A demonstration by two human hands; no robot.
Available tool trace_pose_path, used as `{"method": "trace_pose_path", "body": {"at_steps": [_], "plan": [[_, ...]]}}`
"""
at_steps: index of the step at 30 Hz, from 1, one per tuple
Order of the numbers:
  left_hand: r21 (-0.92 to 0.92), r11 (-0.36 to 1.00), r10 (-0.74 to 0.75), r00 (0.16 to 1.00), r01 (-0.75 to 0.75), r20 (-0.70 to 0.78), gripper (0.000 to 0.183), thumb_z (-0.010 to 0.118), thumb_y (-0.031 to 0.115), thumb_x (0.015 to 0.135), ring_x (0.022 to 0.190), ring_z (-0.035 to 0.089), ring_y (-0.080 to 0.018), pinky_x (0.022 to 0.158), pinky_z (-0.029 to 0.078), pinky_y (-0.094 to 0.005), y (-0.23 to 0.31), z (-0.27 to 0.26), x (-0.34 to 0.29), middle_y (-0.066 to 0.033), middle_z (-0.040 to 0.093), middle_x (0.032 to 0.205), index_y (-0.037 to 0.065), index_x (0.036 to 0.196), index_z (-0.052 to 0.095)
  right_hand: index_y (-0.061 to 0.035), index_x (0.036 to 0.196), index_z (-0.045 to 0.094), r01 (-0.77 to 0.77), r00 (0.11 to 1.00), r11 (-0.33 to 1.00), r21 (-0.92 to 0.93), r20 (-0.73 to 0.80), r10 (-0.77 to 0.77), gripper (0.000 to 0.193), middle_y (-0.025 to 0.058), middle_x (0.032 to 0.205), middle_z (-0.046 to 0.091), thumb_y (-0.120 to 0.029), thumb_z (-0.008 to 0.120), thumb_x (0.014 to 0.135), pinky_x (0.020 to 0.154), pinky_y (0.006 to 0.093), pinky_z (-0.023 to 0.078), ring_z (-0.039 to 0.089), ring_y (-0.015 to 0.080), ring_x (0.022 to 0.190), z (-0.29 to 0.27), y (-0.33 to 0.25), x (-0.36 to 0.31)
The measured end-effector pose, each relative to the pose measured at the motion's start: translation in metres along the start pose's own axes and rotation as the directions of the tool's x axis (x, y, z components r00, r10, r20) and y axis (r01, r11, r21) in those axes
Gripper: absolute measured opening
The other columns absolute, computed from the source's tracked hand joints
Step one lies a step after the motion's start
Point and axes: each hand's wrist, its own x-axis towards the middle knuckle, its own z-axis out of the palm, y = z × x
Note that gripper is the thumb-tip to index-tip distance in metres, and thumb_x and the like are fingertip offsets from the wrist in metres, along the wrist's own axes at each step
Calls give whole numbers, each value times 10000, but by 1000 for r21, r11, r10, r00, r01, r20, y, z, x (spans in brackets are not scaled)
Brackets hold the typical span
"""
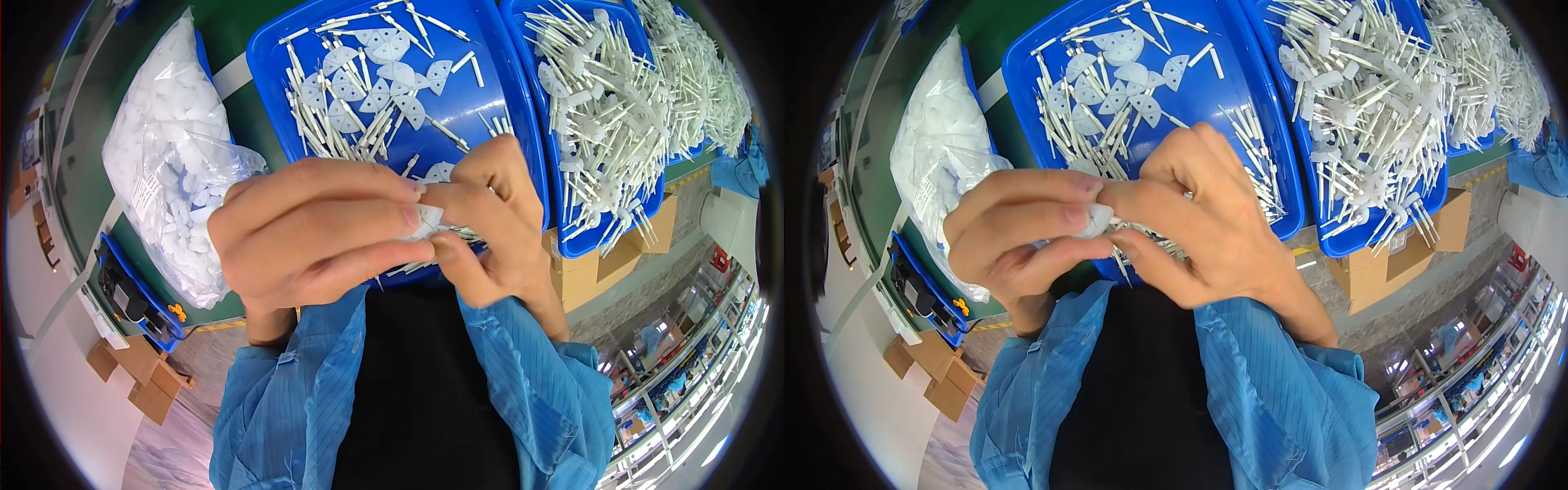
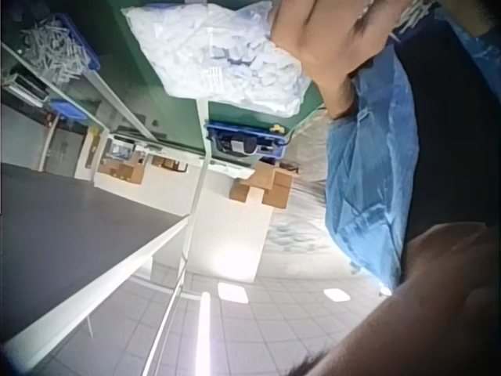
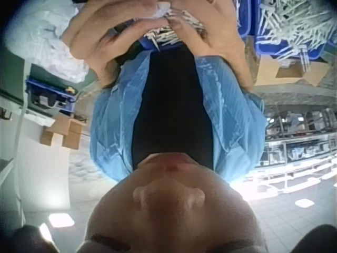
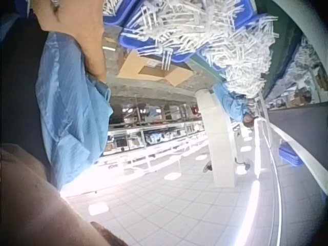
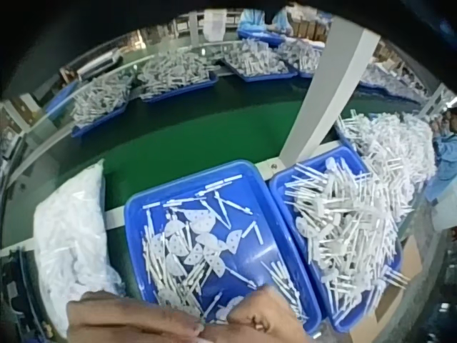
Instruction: The person repeatedly picks small white plastic components from blue trays and assembles them by hand. They insert a thin rod into a semi-circular piece and place the assembled unit into a second tray. The process continues throughout the clip with consistent hand movements and no tools used.
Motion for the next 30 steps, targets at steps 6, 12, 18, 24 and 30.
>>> {"method": "trace_pose_path", "body": {"at_steps": [6,12,18,24,30], "plan": [[77,979,186,982,-186,13,242,831,96,741,786,734,-363,616,632,-412,-3,8,2,-211,684,924,-22,819,634,1,1042,666,-242,969,950,198,7,245,233,121,732,660,-88,755,846,505,293,463,643,186,564,6,-13,-7],[-32,999,16,955,-26,-296,302,862,141,694,890,725,-327,761,612,-432,4,38,9,-146,699,978,46,910,674,16,919,671,-336,814,854,397,-335,475,149,135,793,701,-113,608,963,454,246,451,611,119,528,-24,-28,-24],[461,844,-342,937,273,70,387,774,5,717,993,642,-286,780,546,-363,-7,41,8,-102,551,1294,46,1088,672,18,894,700,-669,556,676,-309,-811,181,405,-13,540,503,-307,506,1037,431,198,230,388,26,441,-123,-9,-27],[581,731,-522,842,358,139,306,755,-13,720,929,617,-255,776,531,-338,-27,54,8,-51,600,1185,100,1003,739,30,1060,674,-574,560,724,-383,-829,5,211,45,890,679,-138,555,1015,632,180,392,538,36,728,-96,-8,-2],[326,829,-399,888,455,-226,169,787,34,761,749,664,-188,679,526,-262,-33,38,1,-64,677,1004,46,925,749,-31,987,633,-214,971,721,-659,-64,229,176,100,849,642,-65,679,821,609,307,540,684,223,723,-12,18,-5]]}}
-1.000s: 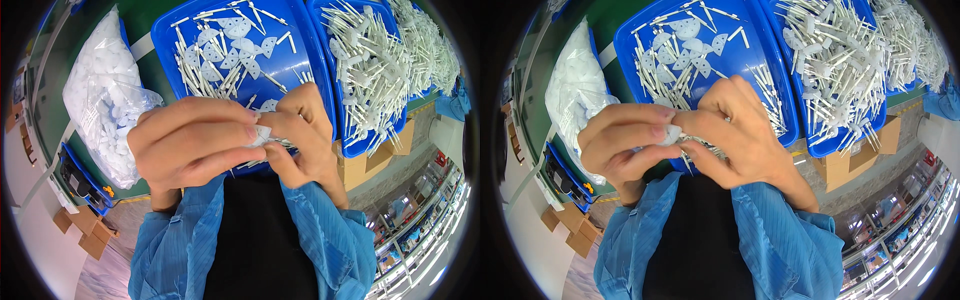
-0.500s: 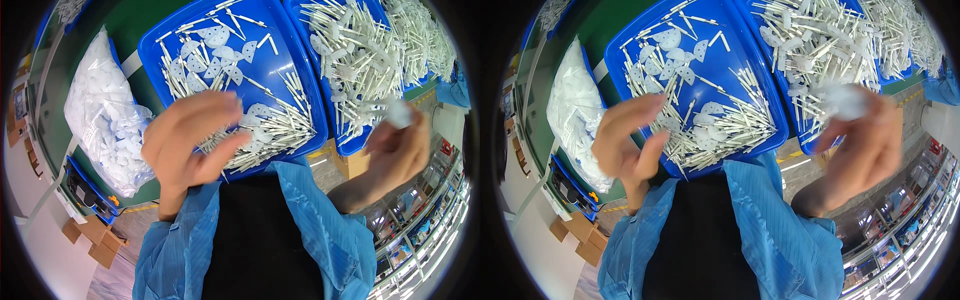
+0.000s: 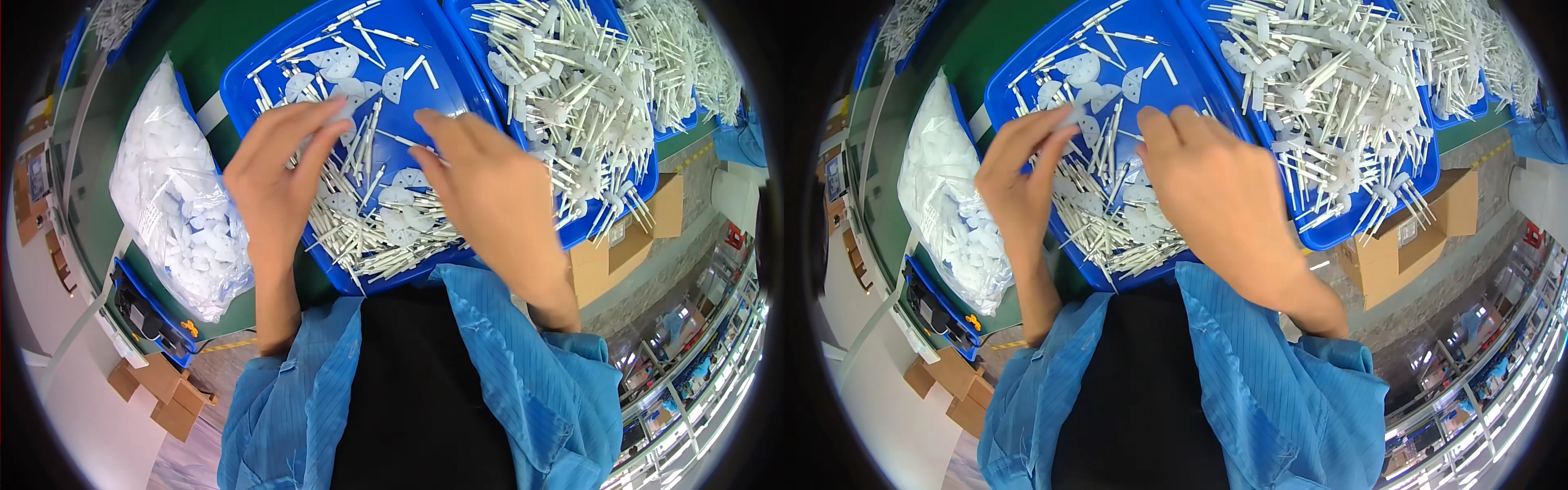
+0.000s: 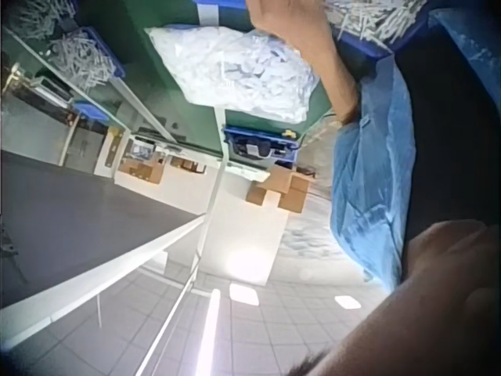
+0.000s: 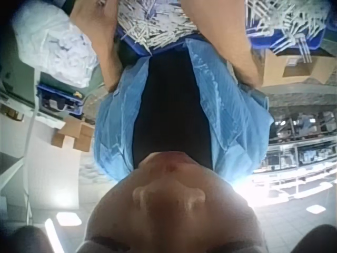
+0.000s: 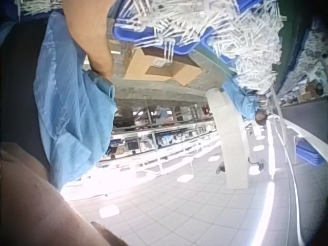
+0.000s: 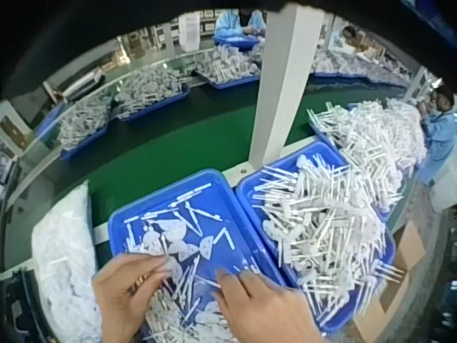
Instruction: The person repeatedly picks small white plastic components from blue trays and assembles them by hand. They insert a thin rod into a semi-circular piece and place the assembled unit into a second tray. The process continues throughout the clip with consistent hand movements and no tools used.
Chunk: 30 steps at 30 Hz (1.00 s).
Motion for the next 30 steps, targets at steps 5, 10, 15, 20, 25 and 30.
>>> {"method": "trace_pose_path", "body": {"at_steps": [5,10,15,20,25,30], "plan": [[-649,703,-349,936,290,41,219,630,-72,908,881,703,-221,747,589,-298,14,-18,-11,-161,668,1026,-80,1127,617,-19,820,508,17,993,984,-176,119,5,158,94,724,606,-12,655,761,474,336,517,678,234,614,42,2,-3],[-822,459,-341,921,337,187,232,628,-35,922,792,707,-219,701,614,-319,-2,-14,-22,-164,672,999,-48,1149,578,-12,884,518,-155,987,914,374,29,155,134,112,730,663,-7,647,849,541,313,542,679,205,589,4,-5,16],[-926,149,-383,884,347,270,200,608,-2,947,737,706,-205,646,616,-313,4,-9,-23,-166,697,985,-45,1141,582,-21,962,567,-72,987,568,820,-23,158,233,58,821,681,34,744,821,640,254,566,717,140,727,-8,-22,-2],[-892,359,-349,926,276,147,310,620,-34,933,844,706,-219,718,605,-294,4,1,-31,-204,671,1079,-59,1240,581,-7,1083,561,-188,976,464,866,114,183,258,139,1001,716,6,709,873,680,288,587,739,225,778,6,-50,-11],[-876,440,-275,958,196,77,289,624,-65,917,911,693,-217,752,605,-299,2,2,-32,-215,635,1168,-80,1205,600,7,1145,516,-114,993,682,723,65,98,216,190,959,707,-38,601,951,541,351,551,718,310,689,14,-51,-3],[-902,383,-302,950,198,80,249,636,-101,891,966,688,-239,834,608,-337,1,2,-32,-215,630,1172,-83,1138,608,-5,1097,521,-249,968,691,679,158,193,174,156,761,678,-63,604,954,472,363,502,677,310,583,9,-57,3]]}}
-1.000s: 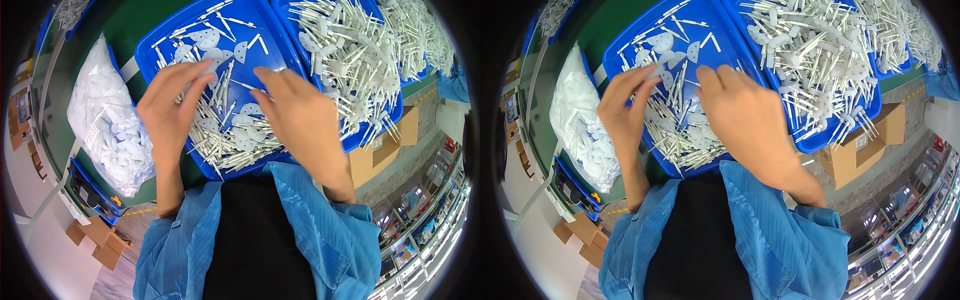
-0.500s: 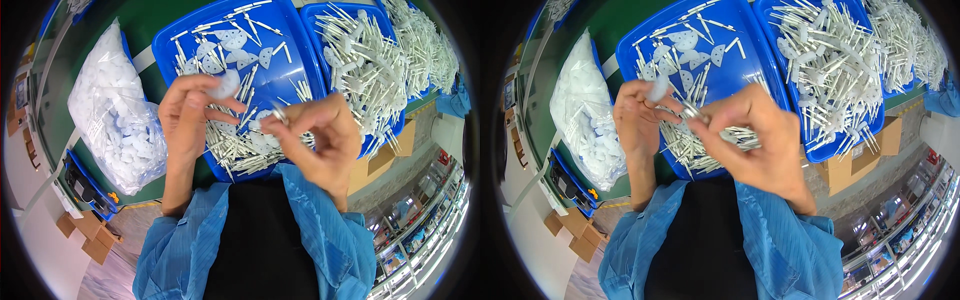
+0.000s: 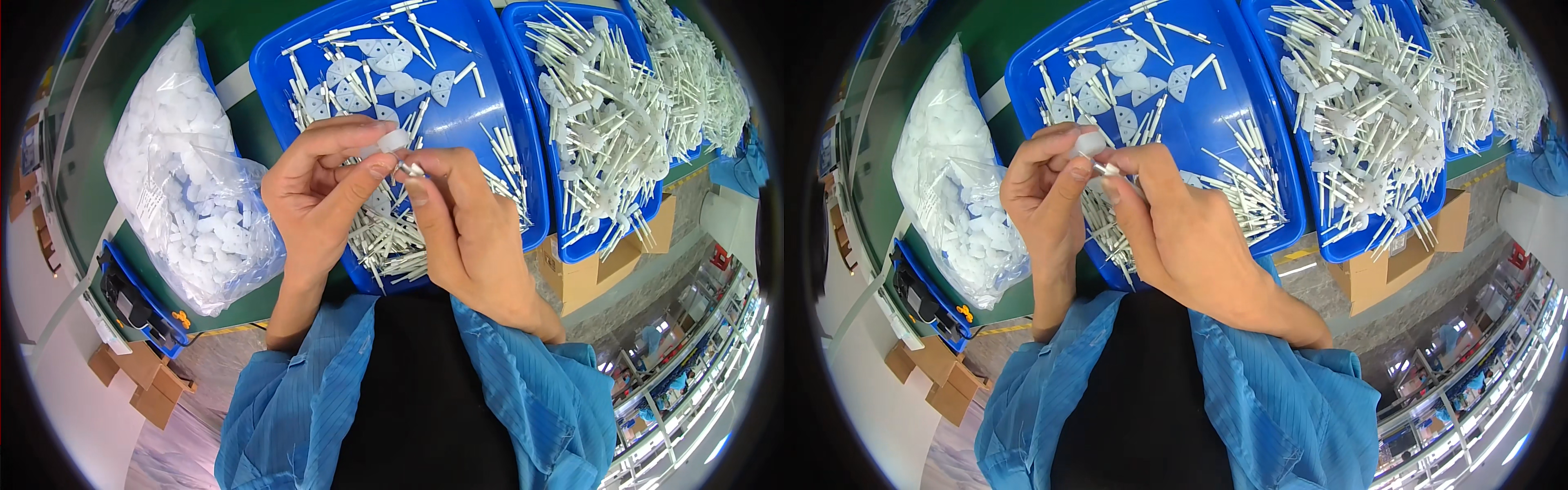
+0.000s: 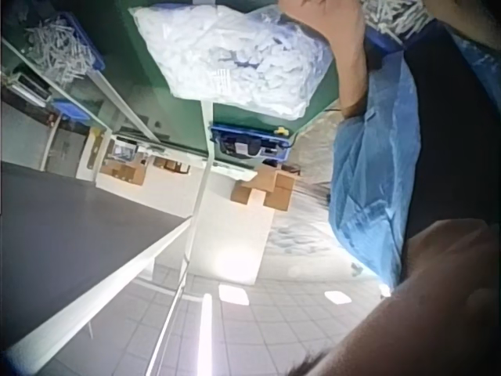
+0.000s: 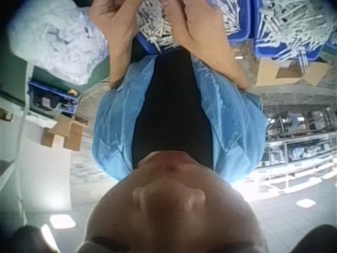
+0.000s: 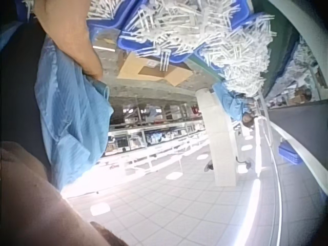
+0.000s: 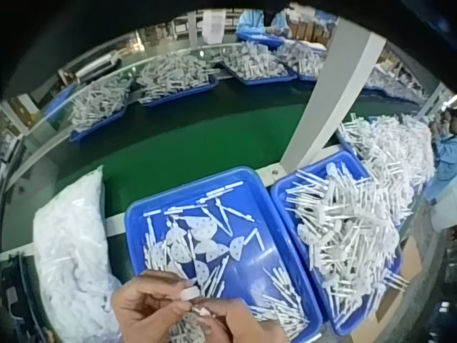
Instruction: The person repeatedly picks small white plastic components from blue trays and assembles them by hand. They insert a thin rod into a semi-circular piece and place the assembled unit into a second tray. The process continues throughout the clip with consistent hand movements and no tools used.
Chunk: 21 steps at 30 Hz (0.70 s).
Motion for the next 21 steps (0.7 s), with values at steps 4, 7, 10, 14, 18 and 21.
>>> {"method": "trace_pose_path", "body": {"at_steps": [4,7,10,14,18,21], "plan": [[41,998,-36,998,37,-43,192,664,-35,884,937,682,-210,804,608,-354,0,7,-1,-169,640,1095,-25,1073,632,-13,1015,559,61,998,992,-108,-12,-63,128,126,661,633,-58,639,926,430,341,463,649,273,520,-3,5,-1],[-140,990,2,999,4,41,221,610,-125,892,1057,661,-255,953,571,-463,-4,5,-1,-190,600,1151,-78,1108,591,-23,941,580,87,992,984,-157,-75,-100,110,95,636,611,-50,674,889,406,318,436,617,223,475,-3,-4,-5],[-192,981,-24,998,35,56,218,597,-131,896,1070,654,-255,955,565,-501,-2,9,-1,-187,590,1145,-73,1105,580,-33,907,585,148,968,959,-243,-162,-191,120,59,627,598,-43,696,861,398,298,424,592,183,457,2,1,-6],[-130,991,-36,998,41,42,197,613,-89,902,989,677,-256,928,582,-443,2,11,0,-191,594,1138,-61,1094,580,-33,892,588,188,943,934,-304,-210,-258,120,45,631,588,-45,703,860,387,302,414,575,175,442,2,-1,-9],[92,994,48,997,-54,60,184,643,-2,918,889,699,-264,882,605,-431,1,9,-1,-180,599,1103,-48,1086,582,-31,900,588,289,917,865,-410,-142,-373,125,45,635,583,-51,707,865,380,308,405,563,168,432,2,6,-3],[106,992,67,996,-73,65,187,637,-6,919,910,694,-263,875,609,-434,-1,7,-2,-184,604,1094,-50,1092,580,-25,911,587,255,937,910,-328,-149,-316,123,48,599,568,-47,701,867,379,306,399,561,164,426,3,4,-7]]}}
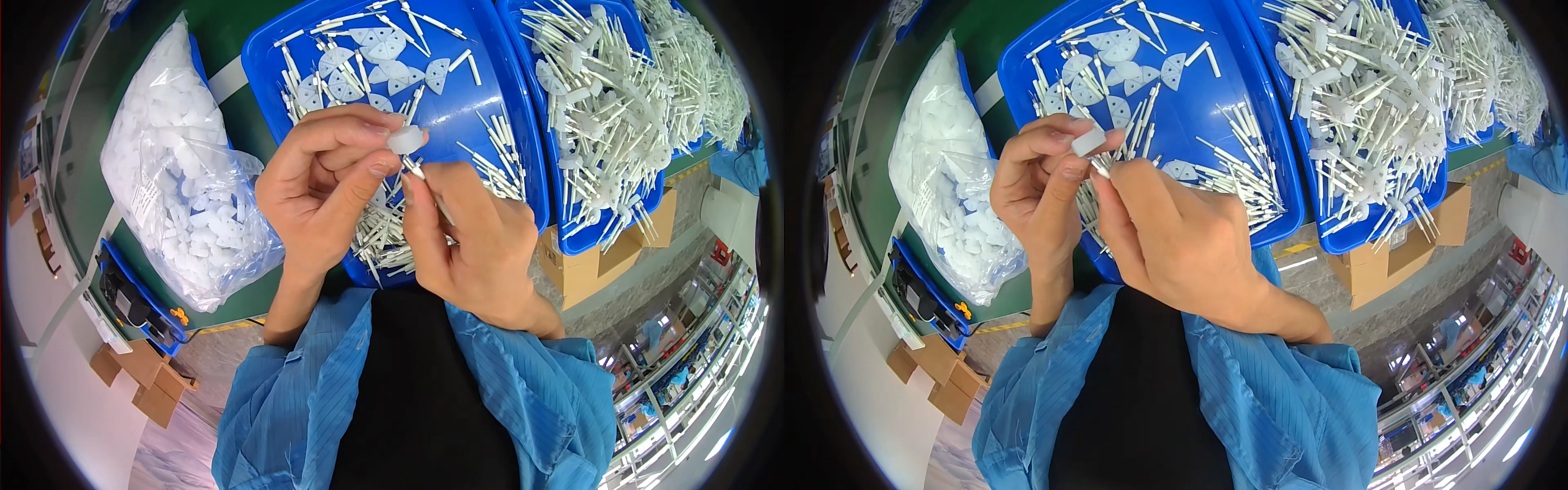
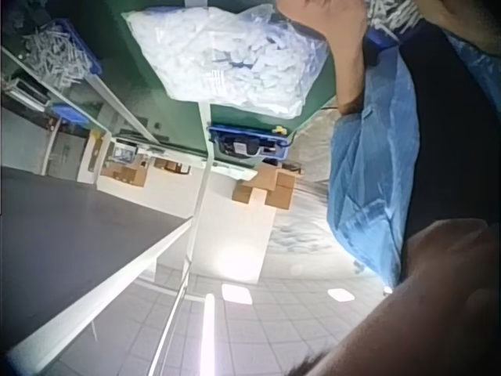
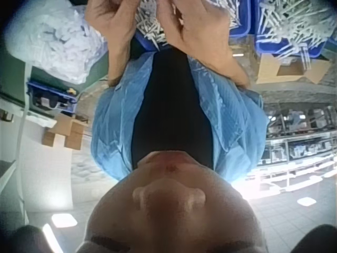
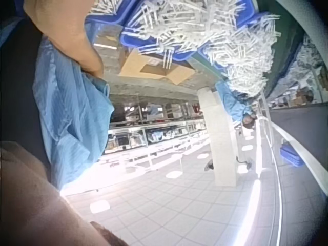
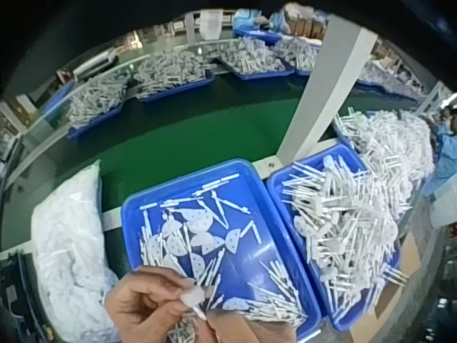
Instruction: The person repeatedly picks small white plastic components from blue trays and assembles them by hand. They insert a thin rod into a semi-circular piece and place the assembled unit into a second tray. The process continues throughout the clip with consistent hand movements and no tools used.
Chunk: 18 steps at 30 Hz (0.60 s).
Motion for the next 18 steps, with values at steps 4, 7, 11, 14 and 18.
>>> {"method": "trace_pose_path", "body": {"at_steps": [4,7,11,14,18], "plan": [[-93,993,-69,997,65,-33,184,626,-14,923,945,687,-266,848,617,-436,8,6,-1,-190,611,1088,-49,1099,583,-15,926,587,-146,982,978,149,141,125,118,59,545,542,-35,688,867,381,299,391,560,165,415,-14,-3,3],[5,999,-32,999,32,-31,181,621,-20,924,935,690,-264,821,620,-415,8,5,1,-190,609,1099,-48,1100,589,-10,893,619,-244,960,947,207,188,207,32,34,548,535,-17,650,899,405,253,339,486,74,437,-18,-8,6],[-50,998,51,998,-49,44,233,607,-118,902,1031,689,-253,848,583,-279,-1,1,1,-202,615,1151,-103,1134,587,-4,868,634,-325,934,918,229,227,274,54,20,553,527,-11,624,920,423,234,316,448,28,454,-22,-9,8],[-29,999,41,997,-39,59,223,613,-125,894,1029,688,-251,860,583,-284,0,0,1,-200,614,1146,-104,1116,598,1,850,630,-368,914,910,191,252,317,75,19,549,525,-13,619,923,427,238,313,449,32,454,-25,-11,10],[3,1000,24,998,-25,51,217,621,-128,887,1024,689,-245,872,575,-282,5,2,2,-200,615,1148,-101,1102,612,1,829,622,-373,902,908,189,304,307,95,16,540,520,-17,622,922,424,242,310,448,38,447,-33,-11,15]]}}
